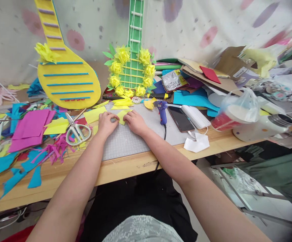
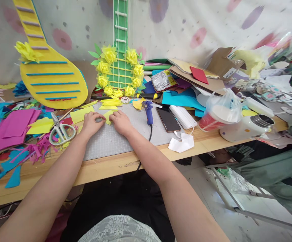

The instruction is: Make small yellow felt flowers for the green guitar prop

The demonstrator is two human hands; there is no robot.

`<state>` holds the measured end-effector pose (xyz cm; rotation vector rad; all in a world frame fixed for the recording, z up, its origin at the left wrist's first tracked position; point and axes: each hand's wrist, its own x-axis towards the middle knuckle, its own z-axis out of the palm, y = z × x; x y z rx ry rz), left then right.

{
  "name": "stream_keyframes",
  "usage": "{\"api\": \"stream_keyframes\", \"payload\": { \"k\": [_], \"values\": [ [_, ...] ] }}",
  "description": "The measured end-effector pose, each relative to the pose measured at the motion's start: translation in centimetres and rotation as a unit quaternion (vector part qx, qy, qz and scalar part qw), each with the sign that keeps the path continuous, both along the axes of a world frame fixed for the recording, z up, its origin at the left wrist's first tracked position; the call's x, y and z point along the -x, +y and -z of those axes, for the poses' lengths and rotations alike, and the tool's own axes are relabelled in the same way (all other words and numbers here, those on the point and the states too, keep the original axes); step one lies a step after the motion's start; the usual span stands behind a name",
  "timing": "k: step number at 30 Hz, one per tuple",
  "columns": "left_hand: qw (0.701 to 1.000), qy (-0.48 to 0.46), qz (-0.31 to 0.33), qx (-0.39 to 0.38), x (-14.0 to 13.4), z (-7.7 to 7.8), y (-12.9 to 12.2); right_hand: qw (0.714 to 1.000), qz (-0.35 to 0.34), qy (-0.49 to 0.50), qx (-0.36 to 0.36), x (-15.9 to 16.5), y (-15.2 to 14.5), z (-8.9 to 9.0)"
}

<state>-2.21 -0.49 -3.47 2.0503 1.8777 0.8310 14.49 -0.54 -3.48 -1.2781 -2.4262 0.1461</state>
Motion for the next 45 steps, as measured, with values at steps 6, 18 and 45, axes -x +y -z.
{"api": "stream_keyframes", "payload": {
  "k": [6, 18, 45],
  "values": [
    [1.0, 0.002, -0.012, -0.002, -0.2, 0.1, -0.1, 1.0, 0.01, 0.011, 0.009, 0.1, -0.1, 0.0],
    [1.0, -0.003, -0.017, 0.0, -0.1, 0.4, 0.2, 0.991, 0.124, 0.032, 0.049, 0.8, -0.4, -0.2],
    [0.999, -0.004, -0.048, 0.018, -0.7, -0.3, 0.0, 0.981, 0.194, 0.005, 0.023, 1.9, -0.6, -0.1]
  ]
}}
